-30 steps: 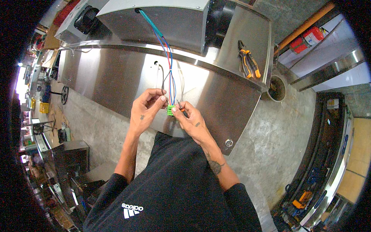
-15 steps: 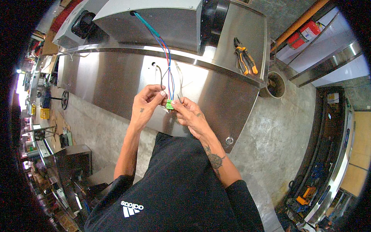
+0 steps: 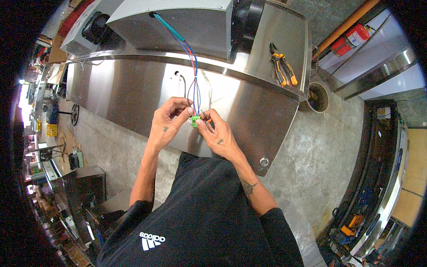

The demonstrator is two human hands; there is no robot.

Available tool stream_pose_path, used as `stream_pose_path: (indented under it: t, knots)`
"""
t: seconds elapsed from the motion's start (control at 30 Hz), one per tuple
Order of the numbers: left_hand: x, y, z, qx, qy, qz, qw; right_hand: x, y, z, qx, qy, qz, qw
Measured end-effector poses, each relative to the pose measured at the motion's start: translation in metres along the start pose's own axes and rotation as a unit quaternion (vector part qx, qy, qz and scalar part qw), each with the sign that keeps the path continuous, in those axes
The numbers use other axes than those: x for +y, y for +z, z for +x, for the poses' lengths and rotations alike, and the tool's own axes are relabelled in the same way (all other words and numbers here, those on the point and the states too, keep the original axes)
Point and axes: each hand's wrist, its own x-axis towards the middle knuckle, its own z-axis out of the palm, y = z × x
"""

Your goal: The person connects multiple colored wires to a green terminal block using a screwdriver and wire cutters. They strip the wire ends, insert them into the terminal, and tighten the screws to secure the connections.

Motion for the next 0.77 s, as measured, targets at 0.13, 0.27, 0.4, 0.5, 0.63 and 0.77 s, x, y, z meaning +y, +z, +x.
stream_pose_path:
  t: [0.13, 0.27, 0.4, 0.5, 0.63, 0.77]
  knots:
    - [0.0036, -0.0015, 0.001, -0.01, 0.001, 0.006, 1.0, -0.0008, -0.0018, -0.0009, 0.005, -0.014, -0.029, 0.999]
    - [0.008, -0.0014, 0.001, -0.01, -0.006, 0.013, 1.0, -0.0023, -0.0009, -0.003, 0.01, -0.011, -0.032, 0.999]
    - [0.0081, -0.0015, -0.0001, -0.015, -0.014, 0.001, 1.0, 0.0011, 0.0007, -0.0037, 0.026, -0.025, -0.039, 0.999]
    - [0.0038, -0.0002, -0.0012, -0.013, -0.021, -0.024, 0.999, -0.0008, 0.001, -0.0049, 0.031, -0.021, -0.046, 0.998]
    - [0.0002, 0.0019, -0.0034, -0.004, -0.018, -0.034, 0.999, -0.0049, -0.0001, -0.005, 0.023, -0.002, -0.031, 0.999]
    - [0.0025, 0.0016, -0.0036, -0.008, -0.03, -0.027, 0.999, -0.0007, -0.0011, -0.0045, 0.017, 0.0, -0.019, 1.0]
